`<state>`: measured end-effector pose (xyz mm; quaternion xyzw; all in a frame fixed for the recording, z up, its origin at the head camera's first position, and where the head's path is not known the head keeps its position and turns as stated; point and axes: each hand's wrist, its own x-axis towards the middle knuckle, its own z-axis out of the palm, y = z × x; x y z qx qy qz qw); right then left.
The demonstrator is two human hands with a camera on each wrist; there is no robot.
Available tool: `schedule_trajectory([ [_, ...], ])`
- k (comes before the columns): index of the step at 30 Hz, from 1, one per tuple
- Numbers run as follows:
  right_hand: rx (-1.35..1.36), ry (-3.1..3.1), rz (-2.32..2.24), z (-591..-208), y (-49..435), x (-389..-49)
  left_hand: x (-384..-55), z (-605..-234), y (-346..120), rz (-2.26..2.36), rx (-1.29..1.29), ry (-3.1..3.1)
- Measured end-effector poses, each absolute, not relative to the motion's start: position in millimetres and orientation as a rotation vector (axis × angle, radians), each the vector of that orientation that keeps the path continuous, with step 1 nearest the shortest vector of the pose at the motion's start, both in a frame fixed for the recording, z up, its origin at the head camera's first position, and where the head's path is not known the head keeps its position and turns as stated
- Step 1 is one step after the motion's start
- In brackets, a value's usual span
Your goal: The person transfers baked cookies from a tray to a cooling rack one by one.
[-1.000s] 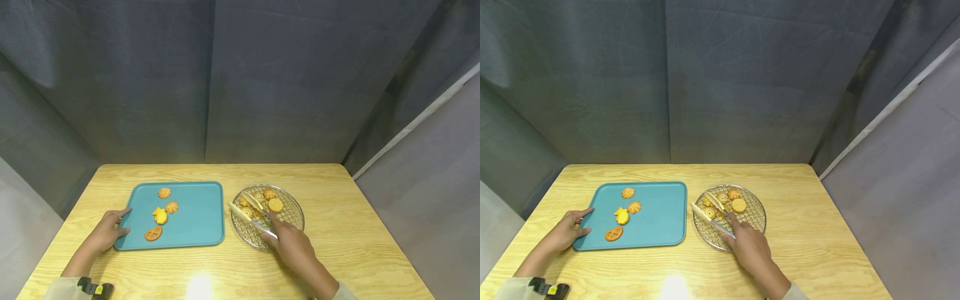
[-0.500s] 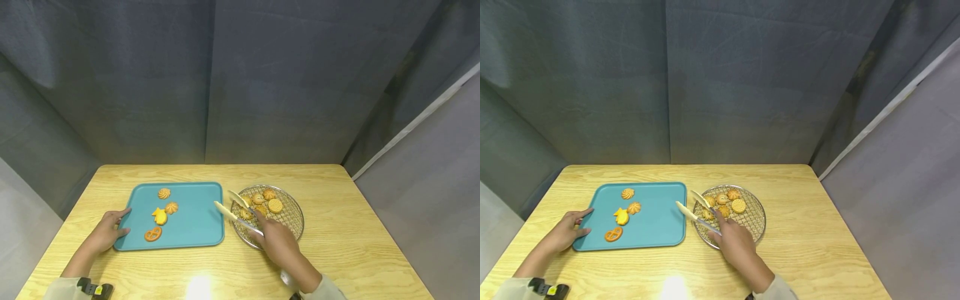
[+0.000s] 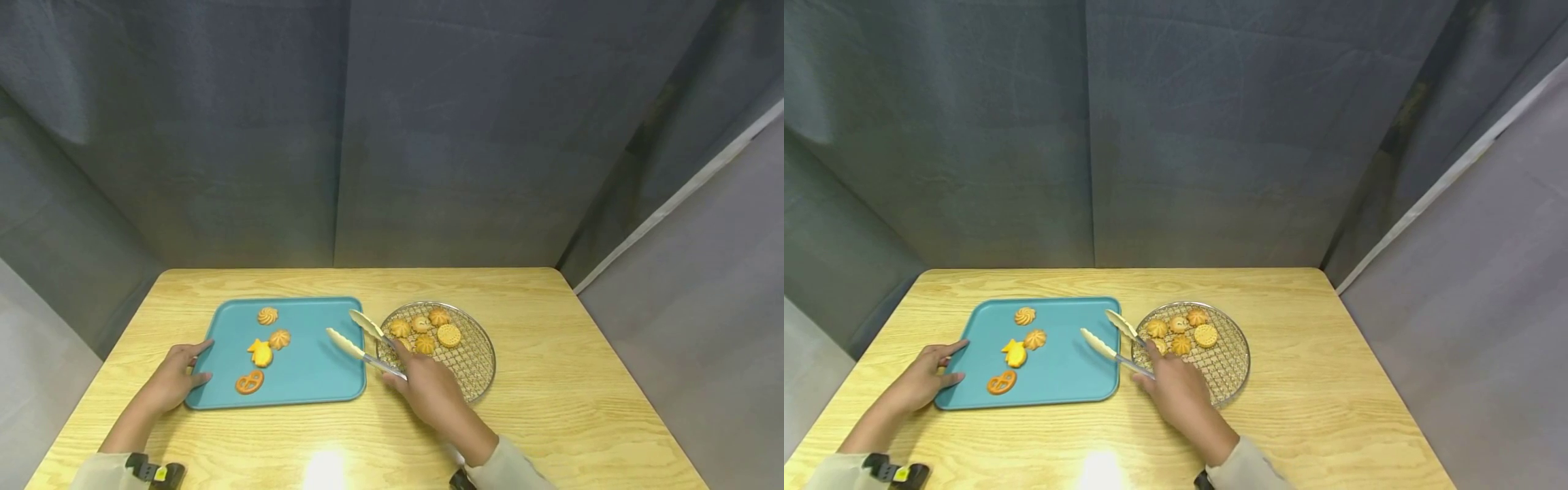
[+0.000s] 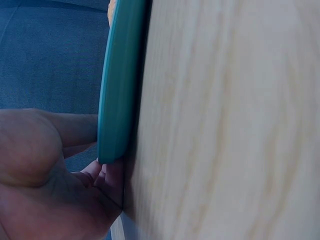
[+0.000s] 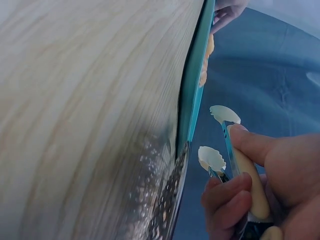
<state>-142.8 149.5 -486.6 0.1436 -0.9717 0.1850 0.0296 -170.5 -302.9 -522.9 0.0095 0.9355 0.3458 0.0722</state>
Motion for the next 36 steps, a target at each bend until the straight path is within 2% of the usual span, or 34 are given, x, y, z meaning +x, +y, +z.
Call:
schedule_trajectory([
  [36, 0.537, -3.106, 0.504, -496.3, 72.4, -161.4, -171.6, -522.7, -303.5, 1.033, 0.036, 2.806],
])
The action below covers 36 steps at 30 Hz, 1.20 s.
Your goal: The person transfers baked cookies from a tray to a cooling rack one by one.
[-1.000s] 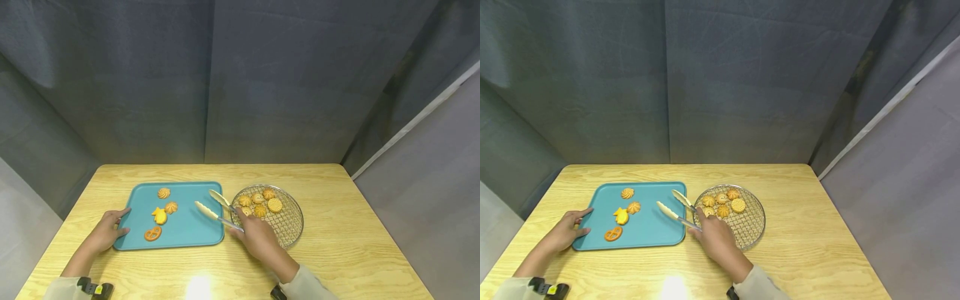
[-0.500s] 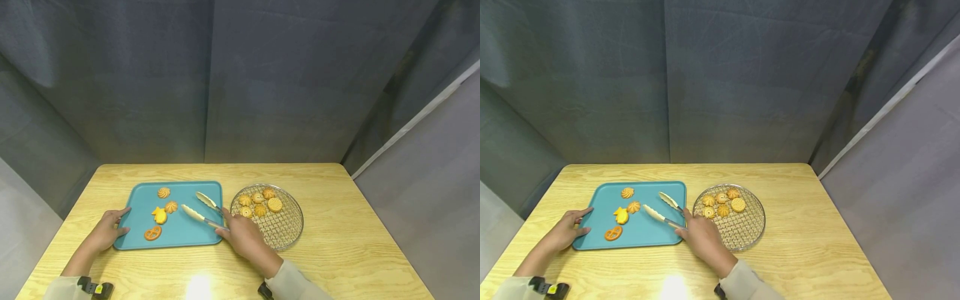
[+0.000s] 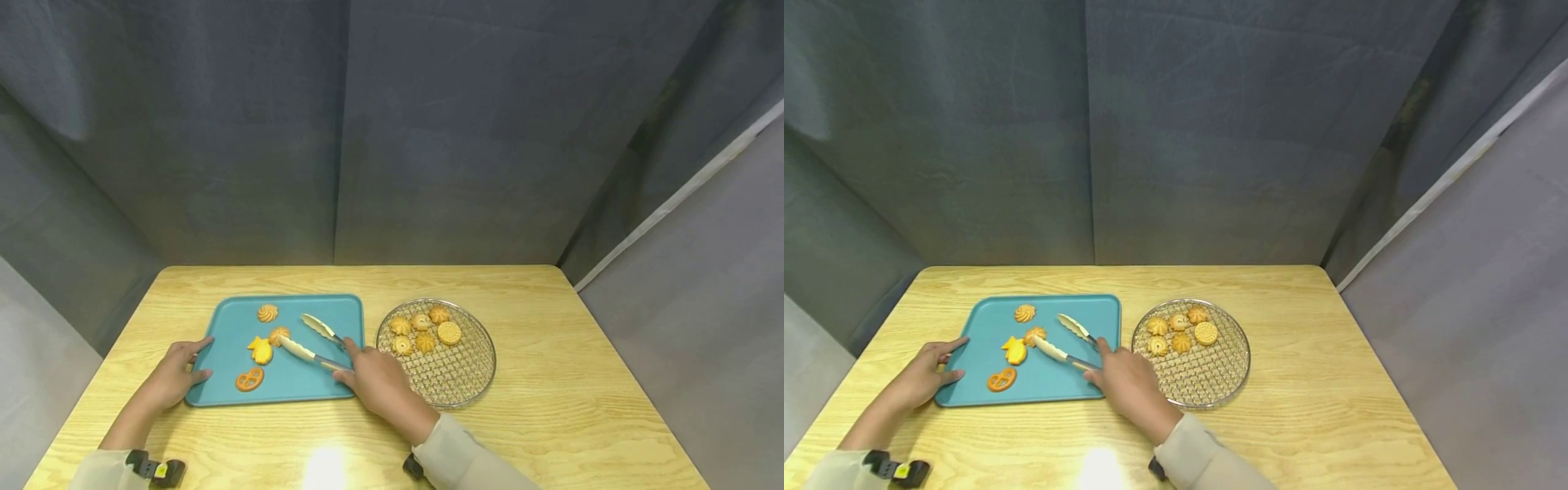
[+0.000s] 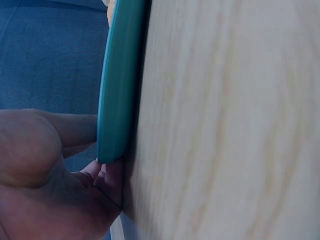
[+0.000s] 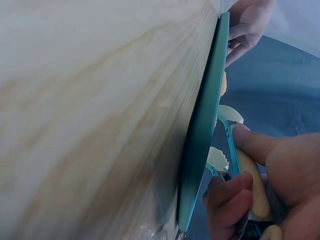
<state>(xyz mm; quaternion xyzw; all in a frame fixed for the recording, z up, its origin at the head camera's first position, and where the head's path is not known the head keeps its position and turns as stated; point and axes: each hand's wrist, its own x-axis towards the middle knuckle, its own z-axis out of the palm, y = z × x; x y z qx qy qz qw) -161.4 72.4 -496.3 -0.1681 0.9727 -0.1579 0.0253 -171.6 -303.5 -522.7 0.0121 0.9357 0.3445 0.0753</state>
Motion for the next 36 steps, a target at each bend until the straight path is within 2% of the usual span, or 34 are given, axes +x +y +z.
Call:
schedule_trajectory([
  [18, -0.558, 2.993, -0.455, -489.7, 42.8, -169.2, -170.1, -521.7, -302.9, 1.044, 0.043, 2.803],
  [36, -0.542, 3.059, -0.23, -490.9, 24.3, -174.3, -171.3, -524.2, -304.8, 1.048, 0.055, 2.807],
])
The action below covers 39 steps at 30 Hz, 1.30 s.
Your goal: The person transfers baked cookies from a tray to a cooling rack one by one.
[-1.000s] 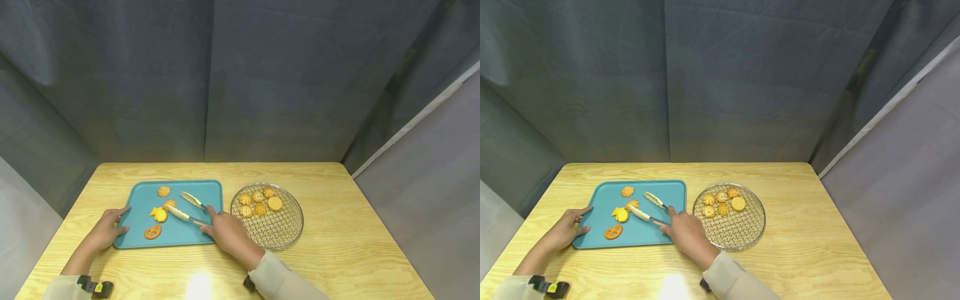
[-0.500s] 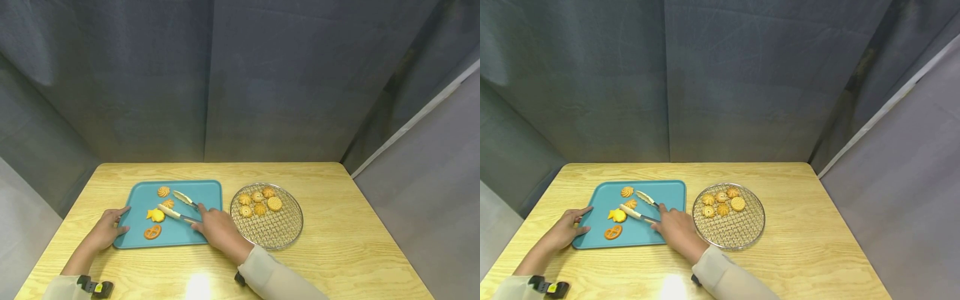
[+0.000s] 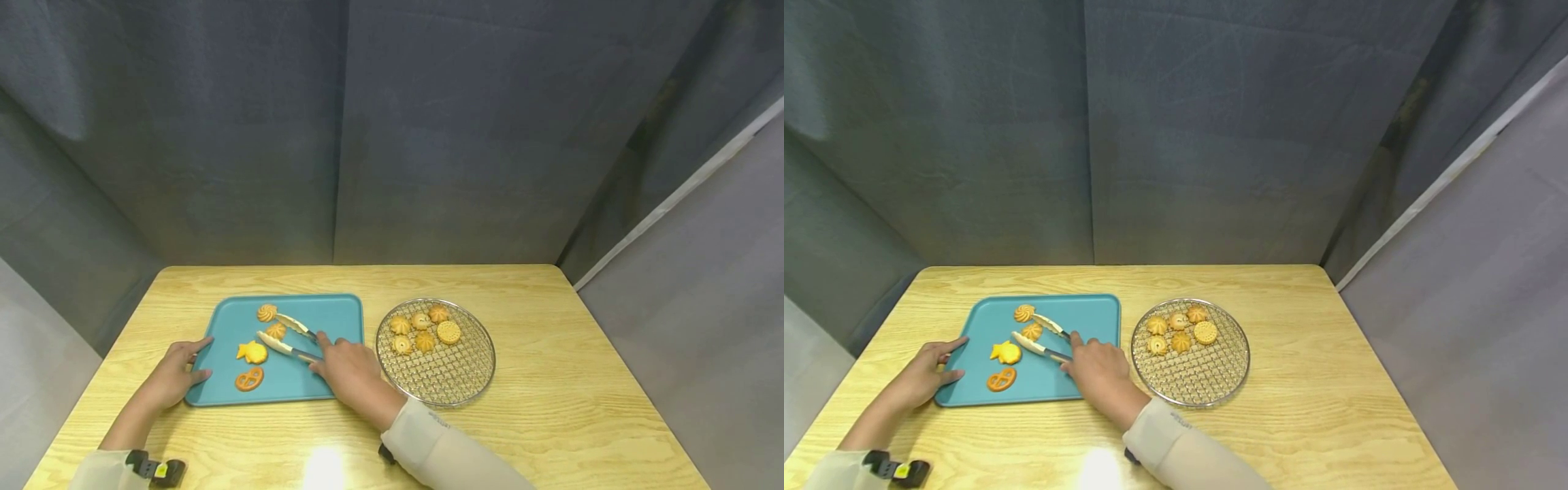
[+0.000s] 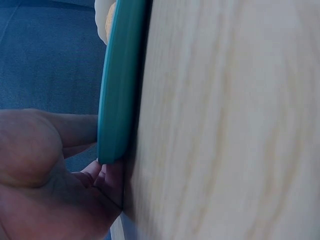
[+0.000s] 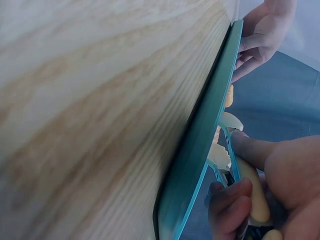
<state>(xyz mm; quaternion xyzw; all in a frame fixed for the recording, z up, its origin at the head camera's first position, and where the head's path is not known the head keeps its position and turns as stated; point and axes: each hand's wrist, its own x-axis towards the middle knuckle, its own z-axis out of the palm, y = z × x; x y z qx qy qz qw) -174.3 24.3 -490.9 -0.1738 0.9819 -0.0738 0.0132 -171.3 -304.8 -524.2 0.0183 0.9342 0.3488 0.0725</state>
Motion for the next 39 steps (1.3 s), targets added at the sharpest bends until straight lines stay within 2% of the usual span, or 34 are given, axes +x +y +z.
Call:
schedule_trajectory([
  [18, -0.645, 3.063, -0.289, -489.7, 33.6, -171.1, -170.7, -523.2, -305.6, 1.032, 0.057, 2.806],
  [39, -0.608, 3.04, -0.373, -488.8, 58.5, -155.9, -170.6, -522.1, -304.8, 1.044, 0.056, 2.803],
])
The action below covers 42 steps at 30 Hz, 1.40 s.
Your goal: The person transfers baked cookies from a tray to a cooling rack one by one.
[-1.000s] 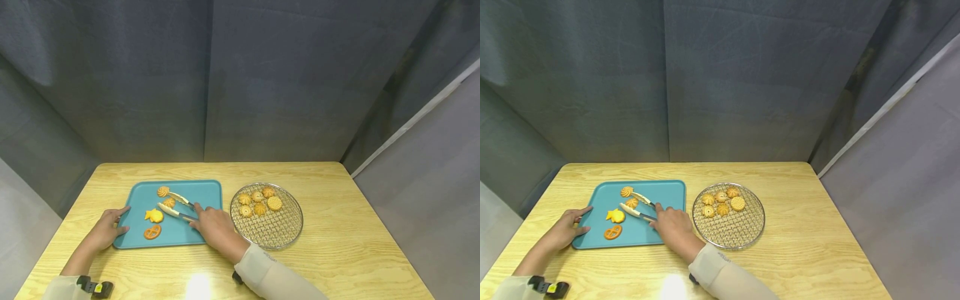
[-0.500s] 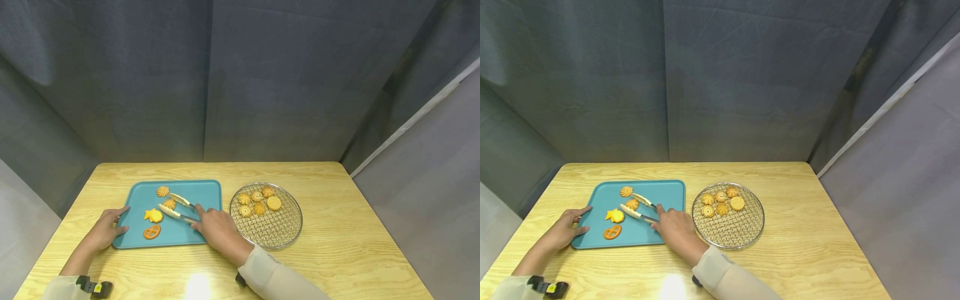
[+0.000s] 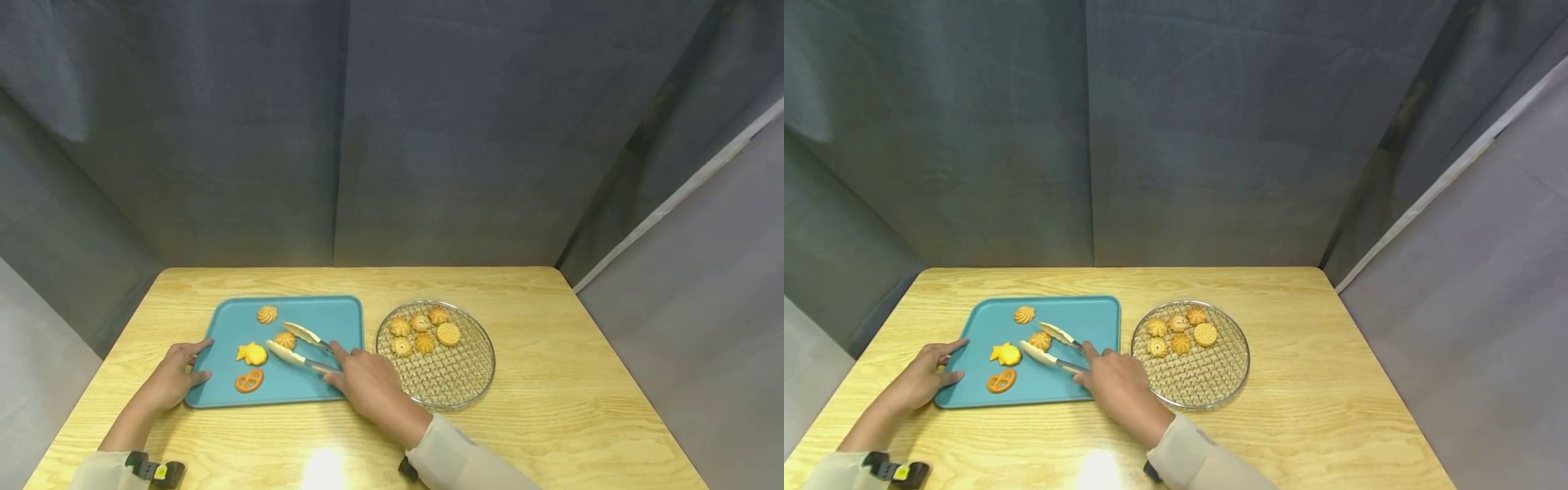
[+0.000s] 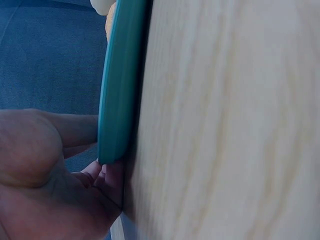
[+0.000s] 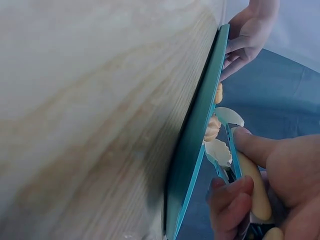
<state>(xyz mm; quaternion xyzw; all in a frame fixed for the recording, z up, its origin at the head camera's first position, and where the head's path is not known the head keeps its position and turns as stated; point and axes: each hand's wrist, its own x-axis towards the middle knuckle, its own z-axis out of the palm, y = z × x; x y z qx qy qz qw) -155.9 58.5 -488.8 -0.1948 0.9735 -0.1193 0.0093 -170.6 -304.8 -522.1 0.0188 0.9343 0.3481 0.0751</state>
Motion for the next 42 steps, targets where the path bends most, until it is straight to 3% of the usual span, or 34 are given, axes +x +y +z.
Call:
schedule_trajectory([
  [42, -0.512, 3.07, -0.621, -489.0, 149.6, -94.2, -170.6, -523.5, -303.8, 1.047, 0.047, 2.808],
])
